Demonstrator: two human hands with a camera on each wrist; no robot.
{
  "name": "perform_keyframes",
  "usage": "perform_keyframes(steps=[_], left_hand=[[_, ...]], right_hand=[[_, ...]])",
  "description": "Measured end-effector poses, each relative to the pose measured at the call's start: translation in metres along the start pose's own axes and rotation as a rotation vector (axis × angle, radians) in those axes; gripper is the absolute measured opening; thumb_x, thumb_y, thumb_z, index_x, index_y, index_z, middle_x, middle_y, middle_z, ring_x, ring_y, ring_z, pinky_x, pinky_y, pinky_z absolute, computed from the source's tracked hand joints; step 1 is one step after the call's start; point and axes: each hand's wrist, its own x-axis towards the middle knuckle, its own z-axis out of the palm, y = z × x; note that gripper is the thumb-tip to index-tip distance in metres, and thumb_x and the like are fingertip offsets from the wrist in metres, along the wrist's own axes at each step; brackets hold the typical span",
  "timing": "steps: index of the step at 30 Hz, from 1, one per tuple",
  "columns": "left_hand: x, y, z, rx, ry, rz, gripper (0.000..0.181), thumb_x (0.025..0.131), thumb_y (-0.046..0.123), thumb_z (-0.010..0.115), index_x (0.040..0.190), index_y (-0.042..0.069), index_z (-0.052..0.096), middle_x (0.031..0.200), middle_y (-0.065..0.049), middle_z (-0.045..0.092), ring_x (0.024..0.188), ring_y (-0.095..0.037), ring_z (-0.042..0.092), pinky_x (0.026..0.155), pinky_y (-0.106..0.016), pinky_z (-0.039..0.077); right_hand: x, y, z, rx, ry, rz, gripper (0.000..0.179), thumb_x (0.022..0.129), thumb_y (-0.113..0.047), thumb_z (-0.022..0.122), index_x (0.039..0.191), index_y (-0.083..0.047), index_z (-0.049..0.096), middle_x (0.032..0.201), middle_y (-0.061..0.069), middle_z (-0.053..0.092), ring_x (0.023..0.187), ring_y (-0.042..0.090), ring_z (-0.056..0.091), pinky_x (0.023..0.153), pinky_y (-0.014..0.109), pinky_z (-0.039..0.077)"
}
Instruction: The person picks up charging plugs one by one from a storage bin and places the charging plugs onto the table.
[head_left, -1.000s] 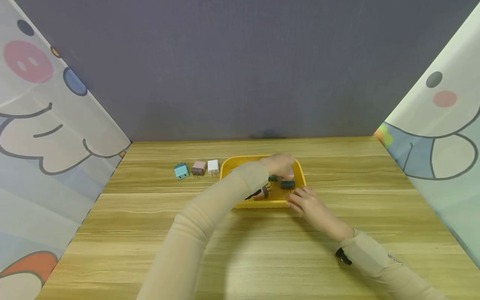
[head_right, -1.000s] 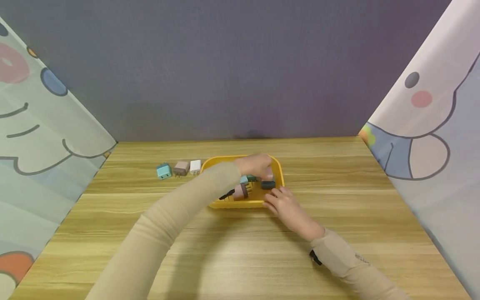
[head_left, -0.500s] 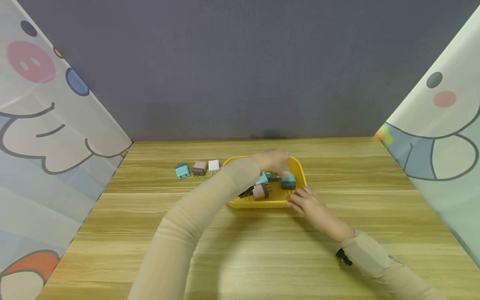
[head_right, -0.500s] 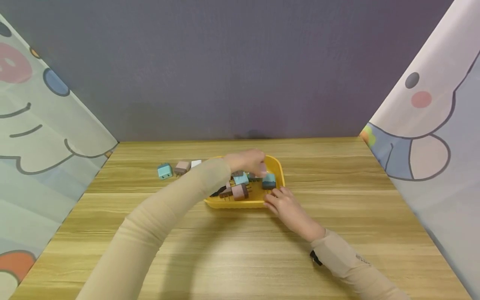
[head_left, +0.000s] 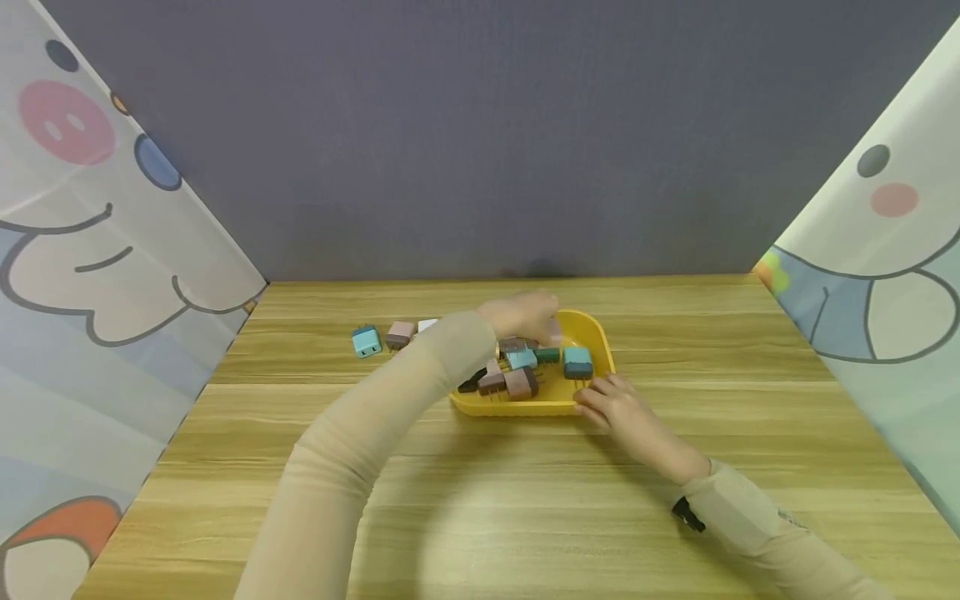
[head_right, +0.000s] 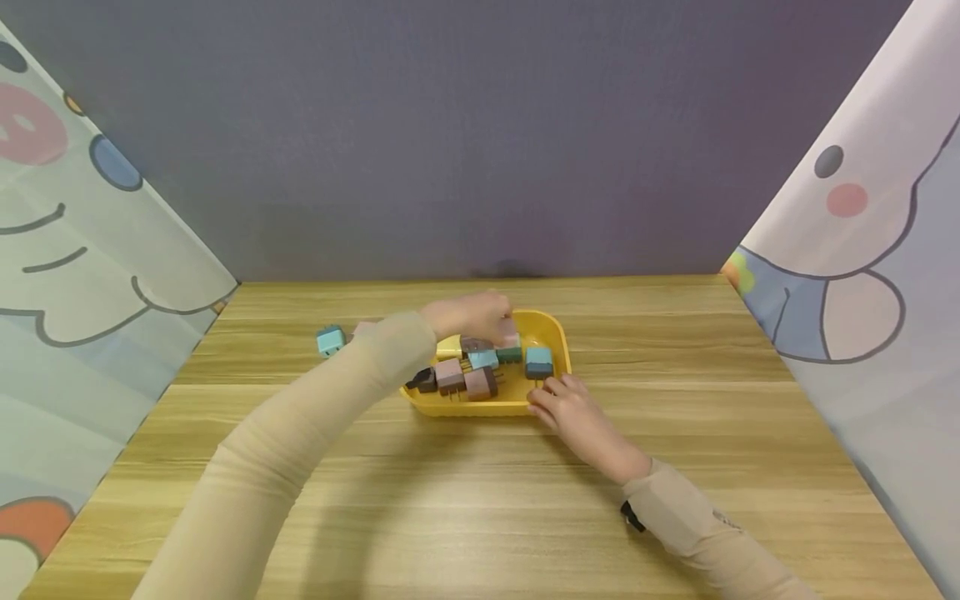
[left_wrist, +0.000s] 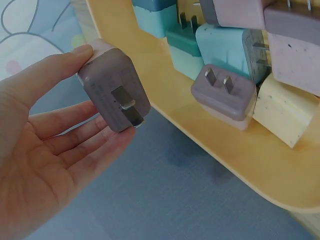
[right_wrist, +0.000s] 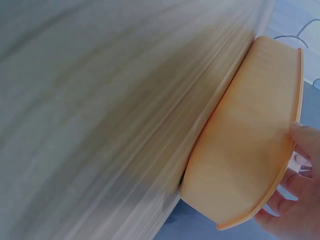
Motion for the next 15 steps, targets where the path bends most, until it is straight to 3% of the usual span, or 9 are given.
perform_keyframes(steps=[3, 6, 15], left_hand=[[-0.004, -0.003, -0.002, -0.025, 0.001, 0.0, 0.025, 0.086, 0.018, 0.053, 0.063, 0.011, 0.047, 0.057, -0.004, 0.049, 0.044, -0.011, 0.036, 0.047, -0.023, 0.033], [-0.008, -0.007, -0.004, -0.045, 0.005, 0.0, 0.024, 0.086, 0.016, 0.053, 0.063, 0.01, 0.049, 0.057, -0.005, 0.054, 0.044, -0.01, 0.039, 0.049, -0.023, 0.035], [-0.019, -0.024, -0.01, -0.015, 0.043, -0.01, 0.016, 0.085, 0.02, 0.056, 0.075, 0.008, 0.061, 0.077, -0.011, 0.064, 0.056, -0.01, 0.046, 0.057, -0.023, 0.042]], right_hand=[[0.0, 0.0, 0.0, -0.003, -0.004, 0.005, 0.015, 0.068, -0.007, 0.07, 0.083, -0.006, 0.065, 0.076, 0.0, 0.056, 0.071, 0.015, 0.046, 0.068, 0.036, 0.042], [0.0, 0.0, 0.0, -0.003, -0.01, 0.011, 0.015, 0.069, -0.007, 0.07, 0.083, -0.006, 0.065, 0.076, 0.0, 0.056, 0.071, 0.015, 0.046, 0.069, 0.037, 0.042], [0.0, -0.001, 0.0, -0.005, -0.015, 0.017, 0.013, 0.071, -0.008, 0.068, 0.083, -0.006, 0.065, 0.078, 0.001, 0.056, 0.073, 0.017, 0.048, 0.075, 0.042, 0.043]])
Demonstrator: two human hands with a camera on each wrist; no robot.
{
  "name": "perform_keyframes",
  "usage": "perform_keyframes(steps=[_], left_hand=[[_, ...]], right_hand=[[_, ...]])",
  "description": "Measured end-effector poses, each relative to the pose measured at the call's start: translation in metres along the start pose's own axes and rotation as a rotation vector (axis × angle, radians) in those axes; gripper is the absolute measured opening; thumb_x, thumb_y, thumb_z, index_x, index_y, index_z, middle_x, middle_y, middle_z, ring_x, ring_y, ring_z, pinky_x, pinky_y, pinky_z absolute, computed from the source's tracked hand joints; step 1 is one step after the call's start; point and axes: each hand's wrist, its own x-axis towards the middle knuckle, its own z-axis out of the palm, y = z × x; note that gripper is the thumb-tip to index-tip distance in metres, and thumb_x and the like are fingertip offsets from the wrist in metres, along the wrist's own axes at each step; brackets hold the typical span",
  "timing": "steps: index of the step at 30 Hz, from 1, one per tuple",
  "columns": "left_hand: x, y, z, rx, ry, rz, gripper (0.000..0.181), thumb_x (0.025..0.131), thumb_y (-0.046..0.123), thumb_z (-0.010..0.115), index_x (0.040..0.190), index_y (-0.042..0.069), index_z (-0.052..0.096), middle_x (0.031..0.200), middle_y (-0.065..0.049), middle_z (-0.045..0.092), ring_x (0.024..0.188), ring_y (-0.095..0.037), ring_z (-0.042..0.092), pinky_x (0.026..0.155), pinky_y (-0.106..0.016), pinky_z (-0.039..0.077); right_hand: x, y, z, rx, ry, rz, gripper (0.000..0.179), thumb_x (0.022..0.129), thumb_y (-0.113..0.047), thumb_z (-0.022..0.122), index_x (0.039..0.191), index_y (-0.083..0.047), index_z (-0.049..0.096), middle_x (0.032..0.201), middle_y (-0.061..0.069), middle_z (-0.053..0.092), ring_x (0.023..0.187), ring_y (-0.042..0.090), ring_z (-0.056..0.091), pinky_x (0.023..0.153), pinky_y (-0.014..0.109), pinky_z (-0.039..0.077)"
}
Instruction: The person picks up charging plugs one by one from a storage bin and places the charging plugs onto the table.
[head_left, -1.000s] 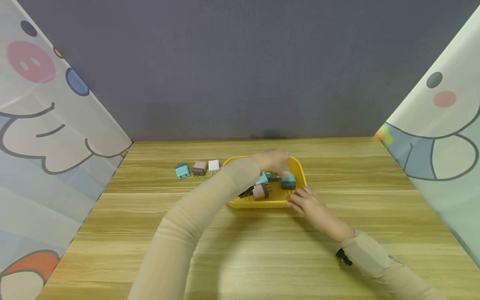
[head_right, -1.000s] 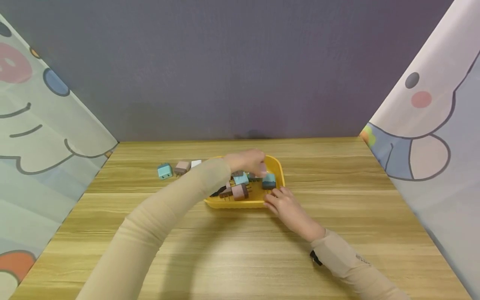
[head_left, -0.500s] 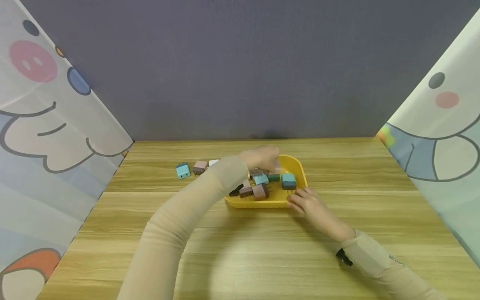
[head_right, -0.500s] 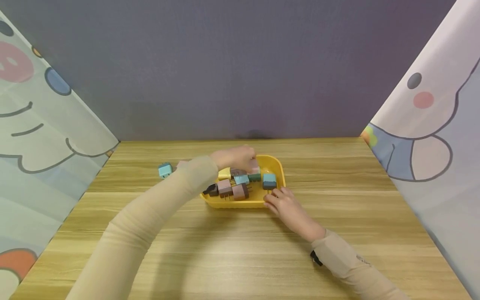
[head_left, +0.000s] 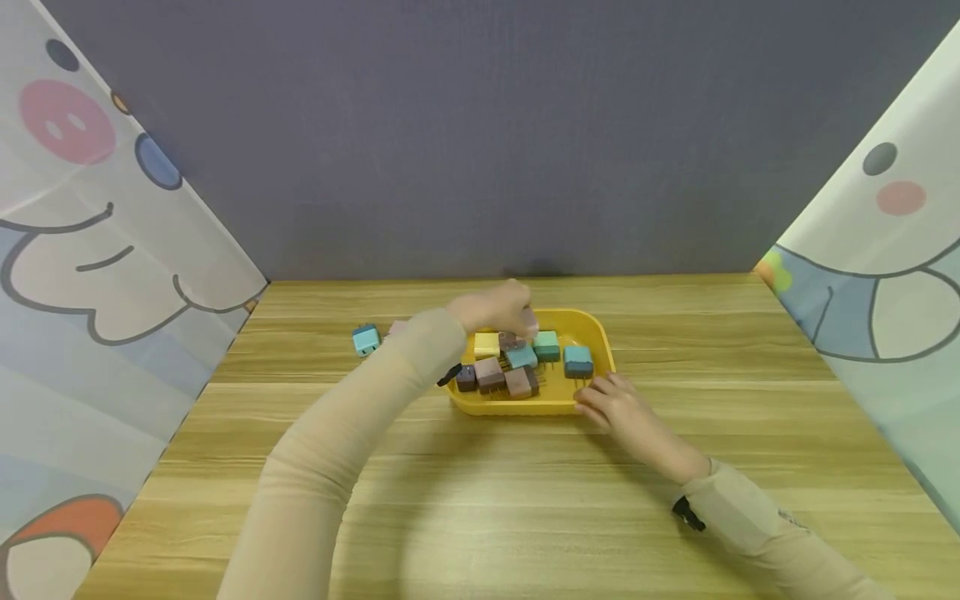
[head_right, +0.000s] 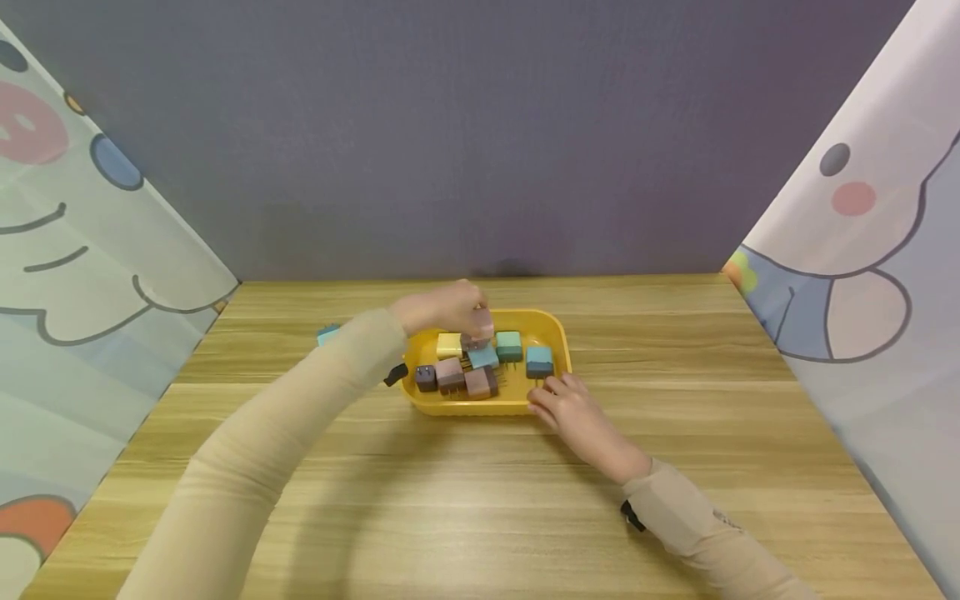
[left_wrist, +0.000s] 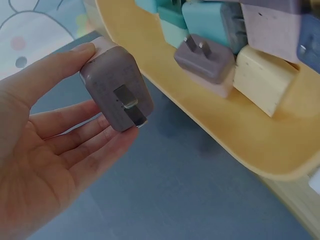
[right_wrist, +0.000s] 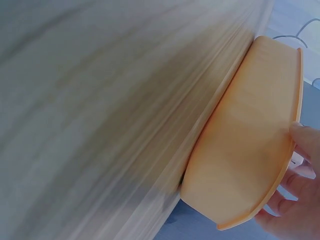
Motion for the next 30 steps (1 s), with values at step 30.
perform_keyframes(steps=[30], left_hand=[[-0.043, -0.053, -0.007, -0.018, 0.138, -0.085, 0.036, 0.081, 0.025, 0.063, 0.106, 0.0, 0.059, 0.082, -0.005, 0.063, 0.074, -0.017, 0.056, 0.069, -0.029, 0.046]], right_hand=[[0.0, -0.002, -0.001, 0.003, -0.035, 0.029, 0.012, 0.073, -0.009, 0.068, 0.085, -0.006, 0.065, 0.08, 0.002, 0.057, 0.075, 0.018, 0.049, 0.079, 0.044, 0.042]])
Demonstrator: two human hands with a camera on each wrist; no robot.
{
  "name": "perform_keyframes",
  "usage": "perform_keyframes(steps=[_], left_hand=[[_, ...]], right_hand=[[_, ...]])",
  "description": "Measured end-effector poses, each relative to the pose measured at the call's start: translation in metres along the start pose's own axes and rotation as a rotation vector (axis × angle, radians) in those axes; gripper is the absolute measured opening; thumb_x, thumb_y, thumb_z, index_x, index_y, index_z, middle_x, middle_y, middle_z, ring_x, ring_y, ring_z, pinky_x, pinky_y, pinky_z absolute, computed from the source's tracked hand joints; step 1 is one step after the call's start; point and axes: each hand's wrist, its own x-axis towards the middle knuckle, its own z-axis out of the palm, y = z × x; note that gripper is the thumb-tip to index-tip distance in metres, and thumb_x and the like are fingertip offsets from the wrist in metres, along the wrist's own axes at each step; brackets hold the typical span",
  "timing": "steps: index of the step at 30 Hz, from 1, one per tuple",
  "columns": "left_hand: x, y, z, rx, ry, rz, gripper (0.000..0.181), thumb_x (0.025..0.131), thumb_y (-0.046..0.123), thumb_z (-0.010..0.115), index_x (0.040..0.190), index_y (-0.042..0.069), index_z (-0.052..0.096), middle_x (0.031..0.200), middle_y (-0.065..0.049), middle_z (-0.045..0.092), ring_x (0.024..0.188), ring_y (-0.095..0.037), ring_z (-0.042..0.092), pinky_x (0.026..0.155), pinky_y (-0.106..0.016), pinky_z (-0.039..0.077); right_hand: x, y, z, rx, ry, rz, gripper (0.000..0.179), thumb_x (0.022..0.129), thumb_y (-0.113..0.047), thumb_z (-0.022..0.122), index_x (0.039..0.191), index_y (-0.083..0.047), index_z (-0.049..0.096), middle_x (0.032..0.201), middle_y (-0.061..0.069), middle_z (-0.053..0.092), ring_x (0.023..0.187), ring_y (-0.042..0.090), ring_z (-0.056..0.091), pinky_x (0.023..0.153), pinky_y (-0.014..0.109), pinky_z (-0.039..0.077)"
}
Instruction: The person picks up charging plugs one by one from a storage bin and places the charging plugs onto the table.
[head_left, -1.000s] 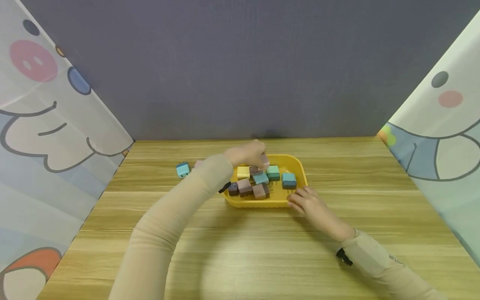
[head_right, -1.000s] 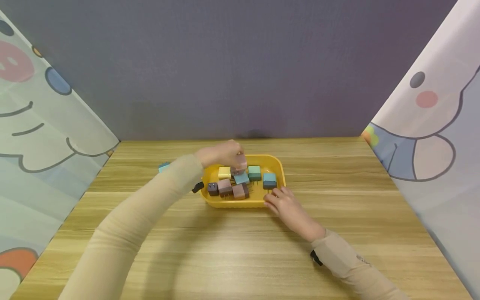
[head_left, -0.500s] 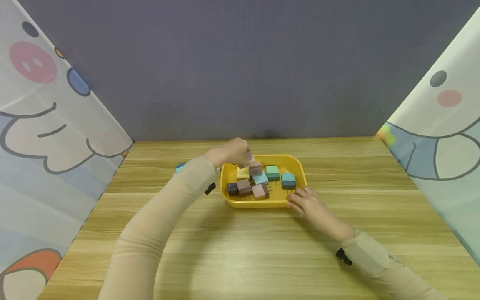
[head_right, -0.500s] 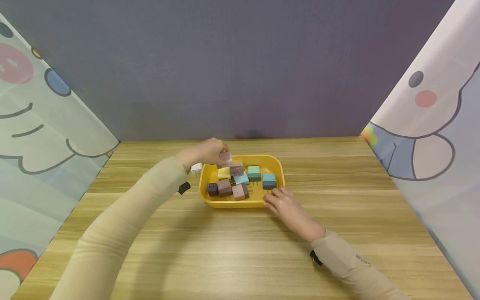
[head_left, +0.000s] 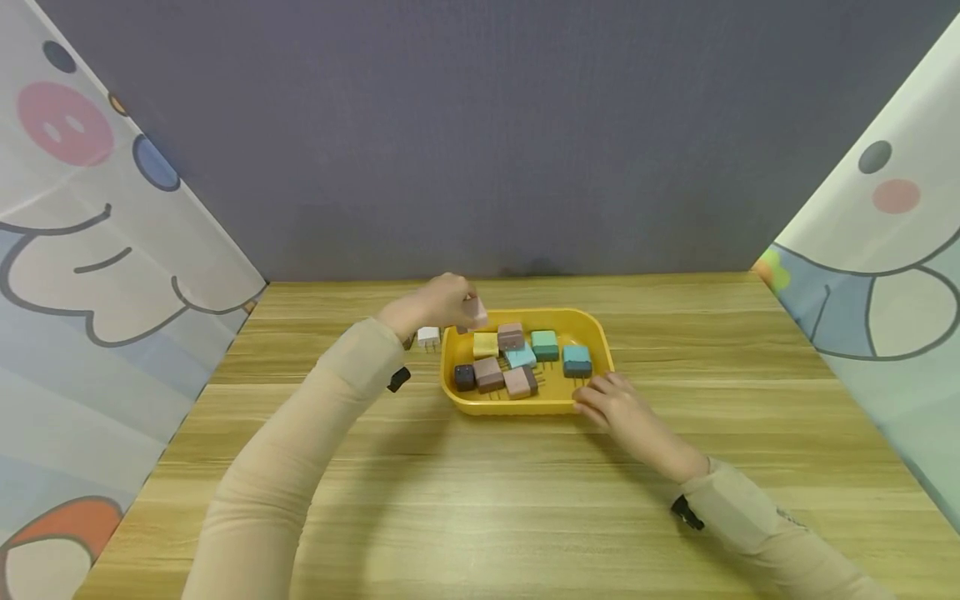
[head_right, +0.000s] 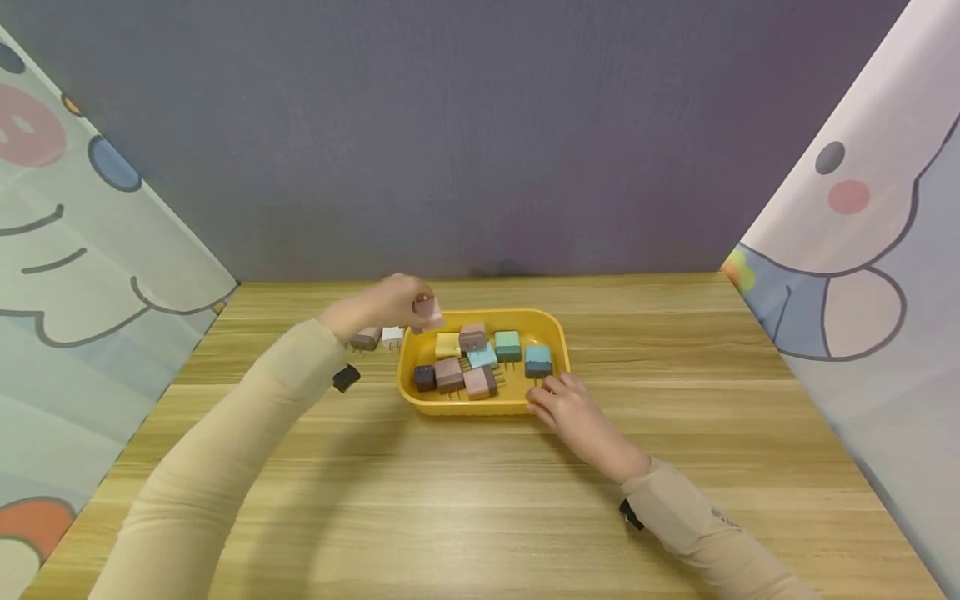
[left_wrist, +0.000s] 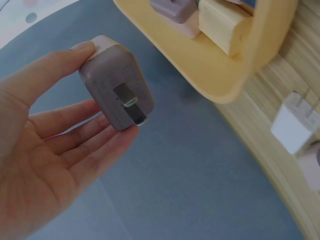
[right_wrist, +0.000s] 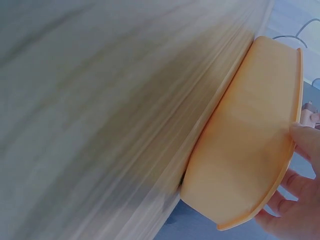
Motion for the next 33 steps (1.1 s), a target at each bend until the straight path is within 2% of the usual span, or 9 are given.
perform_keyframes(steps=[6, 11, 18, 24, 33], left_hand=[[-0.008, -0.012, -0.001, 0.002, 0.02, -0.037, 0.044, 0.081, 0.02, 0.062, 0.117, -0.004, 0.054, 0.1, -0.014, 0.061, 0.085, -0.021, 0.056, 0.076, -0.033, 0.046], [-0.016, -0.02, -0.001, 0.023, 0.049, -0.038, 0.043, 0.08, 0.017, 0.063, 0.116, -0.006, 0.054, 0.106, -0.018, 0.058, 0.087, -0.023, 0.054, 0.073, -0.033, 0.046], [-0.027, -0.032, -0.001, 0.007, 0.069, -0.039, 0.041, 0.081, 0.014, 0.062, 0.115, -0.008, 0.054, 0.104, -0.019, 0.059, 0.079, -0.021, 0.053, 0.066, -0.03, 0.044], [-0.034, -0.044, 0.0, 0.007, 0.114, -0.028, 0.037, 0.079, 0.015, 0.064, 0.108, -0.007, 0.057, 0.092, -0.016, 0.06, 0.07, -0.019, 0.052, 0.059, -0.027, 0.043], [-0.046, -0.061, -0.001, 0.009, 0.15, -0.058, 0.042, 0.077, 0.016, 0.066, 0.108, -0.01, 0.056, 0.094, -0.02, 0.06, 0.071, -0.021, 0.054, 0.059, -0.029, 0.045]], right_hand=[[0.001, 0.001, 0.001, -0.004, 0.018, -0.01, 0.012, 0.072, -0.009, 0.069, 0.083, -0.006, 0.064, 0.078, 0.001, 0.056, 0.073, 0.017, 0.047, 0.075, 0.041, 0.041], [0.001, 0.0, 0.0, -0.007, 0.002, 0.0, 0.013, 0.072, -0.008, 0.069, 0.084, -0.006, 0.064, 0.079, 0.001, 0.056, 0.074, 0.017, 0.047, 0.077, 0.042, 0.041], [0.001, -0.002, -0.001, -0.002, -0.011, 0.011, 0.012, 0.073, -0.009, 0.068, 0.085, -0.006, 0.065, 0.08, 0.002, 0.058, 0.076, 0.019, 0.05, 0.081, 0.046, 0.04], [0.001, -0.001, 0.0, -0.002, -0.009, 0.007, 0.013, 0.073, -0.008, 0.068, 0.085, -0.006, 0.065, 0.08, 0.002, 0.057, 0.076, 0.018, 0.05, 0.081, 0.046, 0.041], [0.001, 0.0, 0.001, -0.007, 0.001, -0.003, 0.015, 0.071, -0.008, 0.069, 0.085, -0.006, 0.065, 0.079, 0.002, 0.057, 0.075, 0.019, 0.049, 0.08, 0.045, 0.041]])
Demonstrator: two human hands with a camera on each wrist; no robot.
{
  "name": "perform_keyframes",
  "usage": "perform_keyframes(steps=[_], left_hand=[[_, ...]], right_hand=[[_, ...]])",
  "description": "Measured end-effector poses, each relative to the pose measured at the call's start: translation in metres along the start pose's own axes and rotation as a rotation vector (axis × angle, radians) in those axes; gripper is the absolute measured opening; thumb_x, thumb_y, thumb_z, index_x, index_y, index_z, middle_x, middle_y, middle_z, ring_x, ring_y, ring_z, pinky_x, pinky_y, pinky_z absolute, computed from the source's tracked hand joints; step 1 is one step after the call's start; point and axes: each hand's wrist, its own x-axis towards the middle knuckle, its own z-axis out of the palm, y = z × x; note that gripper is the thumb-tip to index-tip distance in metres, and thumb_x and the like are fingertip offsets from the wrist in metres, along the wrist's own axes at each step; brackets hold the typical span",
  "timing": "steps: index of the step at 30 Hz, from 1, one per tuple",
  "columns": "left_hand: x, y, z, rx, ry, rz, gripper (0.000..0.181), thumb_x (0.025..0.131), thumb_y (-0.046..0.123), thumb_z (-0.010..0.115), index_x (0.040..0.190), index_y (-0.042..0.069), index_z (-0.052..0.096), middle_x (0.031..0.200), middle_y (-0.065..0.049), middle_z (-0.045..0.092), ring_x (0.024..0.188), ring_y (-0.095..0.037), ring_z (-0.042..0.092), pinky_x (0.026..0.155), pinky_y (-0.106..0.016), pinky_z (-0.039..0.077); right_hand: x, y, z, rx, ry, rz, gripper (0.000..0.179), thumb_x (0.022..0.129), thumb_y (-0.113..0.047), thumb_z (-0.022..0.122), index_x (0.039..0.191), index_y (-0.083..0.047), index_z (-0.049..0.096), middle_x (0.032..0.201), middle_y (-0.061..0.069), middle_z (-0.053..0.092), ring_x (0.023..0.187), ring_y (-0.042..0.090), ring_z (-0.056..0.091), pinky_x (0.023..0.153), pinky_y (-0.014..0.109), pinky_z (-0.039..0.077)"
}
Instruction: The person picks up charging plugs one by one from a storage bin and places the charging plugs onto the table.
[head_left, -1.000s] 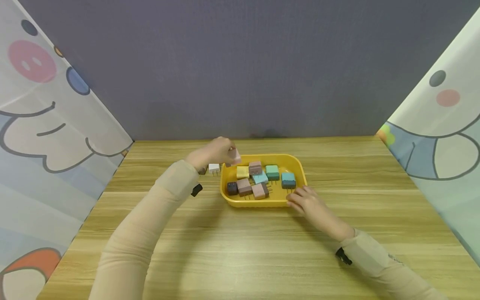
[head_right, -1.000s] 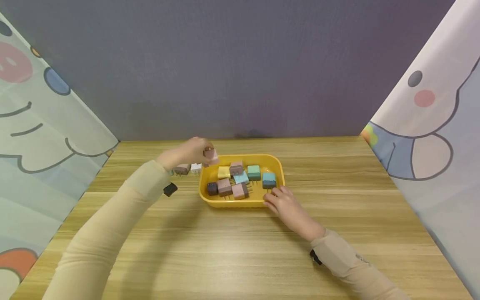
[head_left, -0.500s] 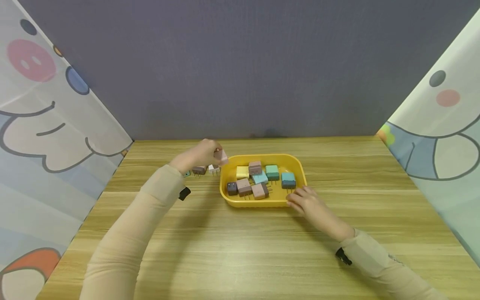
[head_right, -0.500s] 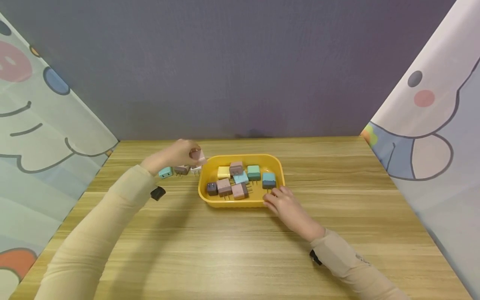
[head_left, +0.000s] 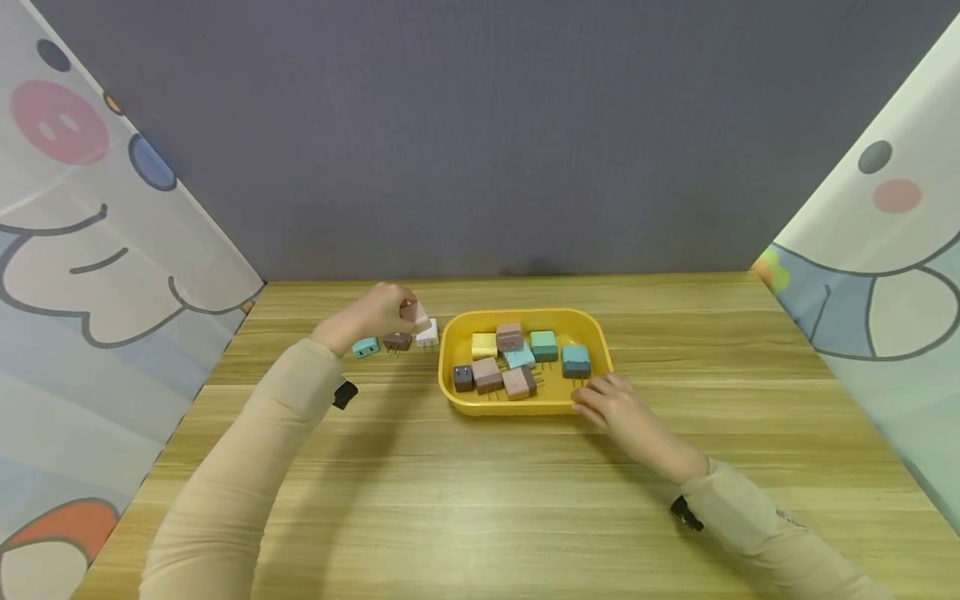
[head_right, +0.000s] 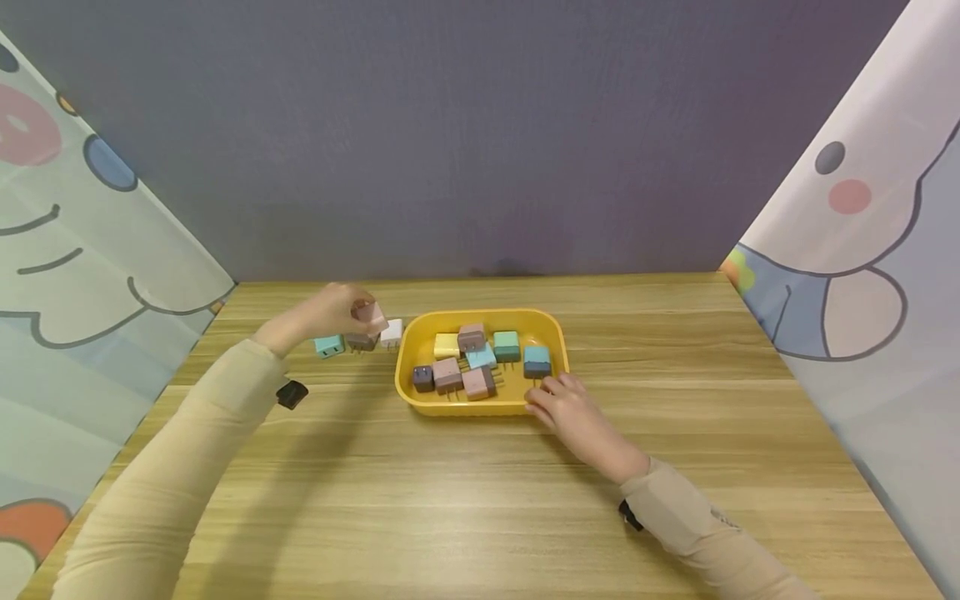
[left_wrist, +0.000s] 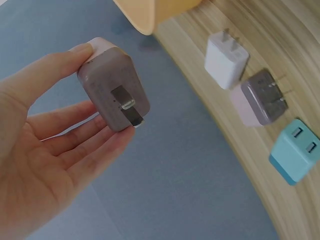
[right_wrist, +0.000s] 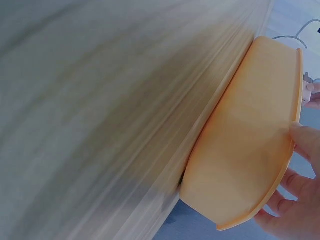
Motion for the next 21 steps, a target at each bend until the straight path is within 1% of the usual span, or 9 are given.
perform_keyframes(steps=[5, 7, 11, 16, 21], left_hand=[[-0.006, -0.008, 0.0, -0.008, 0.018, -0.006, 0.038, 0.077, 0.016, 0.066, 0.104, -0.01, 0.058, 0.09, -0.018, 0.06, 0.069, -0.021, 0.054, 0.058, -0.028, 0.045], [-0.007, -0.011, 0.0, -0.008, 0.015, -0.015, 0.039, 0.077, 0.015, 0.065, 0.106, -0.011, 0.057, 0.092, -0.02, 0.06, 0.072, -0.022, 0.055, 0.06, -0.03, 0.046], [-0.01, -0.018, 0.001, -0.01, 0.008, -0.045, 0.045, 0.078, 0.013, 0.064, 0.112, -0.014, 0.051, 0.101, -0.024, 0.057, 0.079, -0.025, 0.056, 0.065, -0.032, 0.048], [-0.015, -0.027, 0.003, 0.005, 0.027, -0.057, 0.045, 0.078, 0.014, 0.064, 0.11, -0.016, 0.052, 0.098, -0.025, 0.058, 0.074, -0.024, 0.055, 0.061, -0.03, 0.047], [-0.02, -0.037, 0.005, 0.013, 0.045, -0.082, 0.044, 0.078, 0.016, 0.065, 0.108, -0.014, 0.053, 0.094, -0.023, 0.058, 0.072, -0.023, 0.054, 0.06, -0.03, 0.047]], right_hand=[[0.0, -0.001, -0.001, -0.001, -0.012, 0.006, 0.014, 0.072, -0.008, 0.068, 0.086, -0.006, 0.065, 0.08, 0.001, 0.057, 0.075, 0.018, 0.049, 0.08, 0.045, 0.041], [-0.001, -0.001, -0.001, 0.0, -0.018, 0.01, 0.014, 0.072, -0.008, 0.068, 0.086, -0.006, 0.065, 0.08, 0.001, 0.057, 0.076, 0.018, 0.049, 0.08, 0.045, 0.041], [-0.001, 0.0, 0.0, 0.001, -0.013, 0.012, 0.015, 0.072, -0.008, 0.068, 0.086, -0.006, 0.065, 0.08, 0.002, 0.057, 0.076, 0.019, 0.049, 0.081, 0.047, 0.041], [-0.001, 0.0, 0.001, -0.002, -0.004, 0.008, 0.015, 0.072, -0.009, 0.069, 0.086, -0.006, 0.065, 0.079, 0.002, 0.057, 0.076, 0.019, 0.05, 0.081, 0.047, 0.041], [-0.001, -0.001, -0.001, -0.001, -0.022, 0.022, 0.014, 0.073, -0.009, 0.068, 0.086, -0.006, 0.065, 0.08, 0.002, 0.057, 0.077, 0.019, 0.05, 0.082, 0.047, 0.041]])
